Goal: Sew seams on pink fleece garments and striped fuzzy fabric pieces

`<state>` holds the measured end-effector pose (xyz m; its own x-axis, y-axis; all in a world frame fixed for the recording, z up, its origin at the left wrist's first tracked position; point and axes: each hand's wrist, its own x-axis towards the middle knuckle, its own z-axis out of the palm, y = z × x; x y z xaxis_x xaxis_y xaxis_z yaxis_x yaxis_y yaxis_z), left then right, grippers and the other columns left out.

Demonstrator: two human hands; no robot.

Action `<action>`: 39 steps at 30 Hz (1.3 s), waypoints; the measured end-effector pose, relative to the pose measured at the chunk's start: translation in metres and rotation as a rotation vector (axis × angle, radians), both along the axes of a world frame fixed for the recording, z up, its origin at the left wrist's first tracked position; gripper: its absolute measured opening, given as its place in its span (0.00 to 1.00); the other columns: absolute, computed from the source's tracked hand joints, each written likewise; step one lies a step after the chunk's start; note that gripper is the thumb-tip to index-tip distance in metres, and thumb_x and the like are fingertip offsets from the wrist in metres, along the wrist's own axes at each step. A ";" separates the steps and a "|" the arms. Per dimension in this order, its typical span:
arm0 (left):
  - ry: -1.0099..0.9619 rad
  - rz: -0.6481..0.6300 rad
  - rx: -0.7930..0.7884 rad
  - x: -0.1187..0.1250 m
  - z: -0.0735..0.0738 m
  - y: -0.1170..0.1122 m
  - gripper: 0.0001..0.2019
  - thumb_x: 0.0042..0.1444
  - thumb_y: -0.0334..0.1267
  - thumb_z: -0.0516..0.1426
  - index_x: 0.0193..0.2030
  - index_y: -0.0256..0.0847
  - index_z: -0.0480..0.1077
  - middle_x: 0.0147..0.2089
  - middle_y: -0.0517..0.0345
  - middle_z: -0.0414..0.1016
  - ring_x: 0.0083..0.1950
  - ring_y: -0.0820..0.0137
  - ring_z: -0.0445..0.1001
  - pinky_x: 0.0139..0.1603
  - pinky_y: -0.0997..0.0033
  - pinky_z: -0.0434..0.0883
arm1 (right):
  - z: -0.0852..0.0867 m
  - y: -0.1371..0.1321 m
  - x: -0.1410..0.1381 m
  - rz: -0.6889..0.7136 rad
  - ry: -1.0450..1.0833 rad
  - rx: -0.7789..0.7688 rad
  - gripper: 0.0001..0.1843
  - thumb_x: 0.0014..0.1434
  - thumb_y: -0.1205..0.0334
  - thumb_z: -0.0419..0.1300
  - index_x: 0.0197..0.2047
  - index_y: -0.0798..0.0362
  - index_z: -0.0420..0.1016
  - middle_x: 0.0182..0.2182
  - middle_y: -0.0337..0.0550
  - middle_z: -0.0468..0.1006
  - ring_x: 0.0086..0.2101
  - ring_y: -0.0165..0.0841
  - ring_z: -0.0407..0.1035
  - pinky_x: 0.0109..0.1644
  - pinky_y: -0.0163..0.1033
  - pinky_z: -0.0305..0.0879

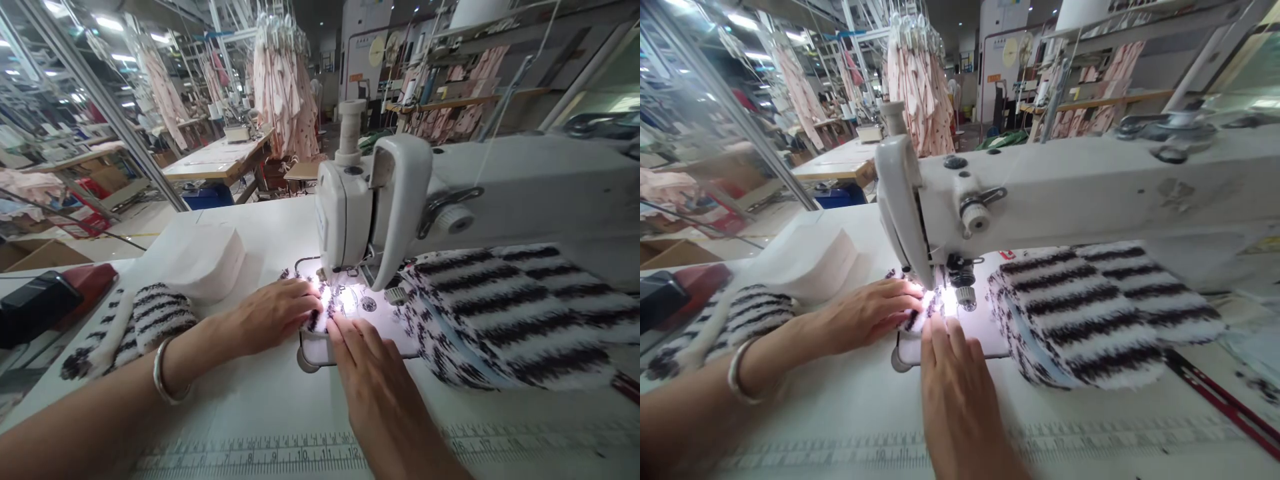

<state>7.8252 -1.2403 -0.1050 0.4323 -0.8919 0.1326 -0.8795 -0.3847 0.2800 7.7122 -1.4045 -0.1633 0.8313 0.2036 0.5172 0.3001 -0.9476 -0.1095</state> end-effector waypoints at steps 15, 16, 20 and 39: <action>-0.125 0.133 -0.109 -0.011 -0.013 -0.014 0.10 0.58 0.35 0.53 0.47 0.36 0.66 0.45 0.47 0.68 0.46 0.63 0.66 0.45 0.59 0.71 | 0.024 -0.033 0.020 0.171 0.268 0.146 0.33 0.52 0.84 0.38 0.54 0.55 0.68 0.43 0.50 0.68 0.43 0.39 0.62 0.43 0.47 0.67; -0.104 0.091 -0.101 -0.008 -0.012 -0.011 0.10 0.59 0.34 0.52 0.48 0.36 0.66 0.46 0.47 0.69 0.47 0.63 0.67 0.47 0.59 0.71 | 0.020 -0.029 0.016 0.160 0.245 0.141 0.33 0.52 0.83 0.38 0.56 0.55 0.67 0.42 0.50 0.68 0.42 0.39 0.62 0.43 0.47 0.67; -0.008 -0.029 -0.028 0.000 -0.004 0.002 0.15 0.61 0.26 0.47 0.53 0.38 0.64 0.51 0.48 0.70 0.53 0.66 0.68 0.54 0.62 0.69 | 0.012 -0.020 0.009 0.083 0.207 0.099 0.32 0.53 0.83 0.39 0.56 0.56 0.68 0.38 0.50 0.67 0.42 0.41 0.62 0.41 0.49 0.65; -0.173 0.210 -0.157 -0.026 -0.030 -0.011 0.15 0.58 0.33 0.54 0.52 0.37 0.61 0.52 0.46 0.67 0.54 0.62 0.66 0.52 0.57 0.71 | 0.027 -0.029 0.017 0.060 0.316 0.101 0.27 0.54 0.81 0.43 0.47 0.52 0.73 0.40 0.48 0.67 0.43 0.42 0.62 0.40 0.47 0.63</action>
<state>7.7989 -1.2517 -0.1348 0.5637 -0.7487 0.3489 -0.8254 -0.5266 0.2036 7.7297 -1.4339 -0.1364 0.9419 0.2179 0.2555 0.2912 -0.9090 -0.2981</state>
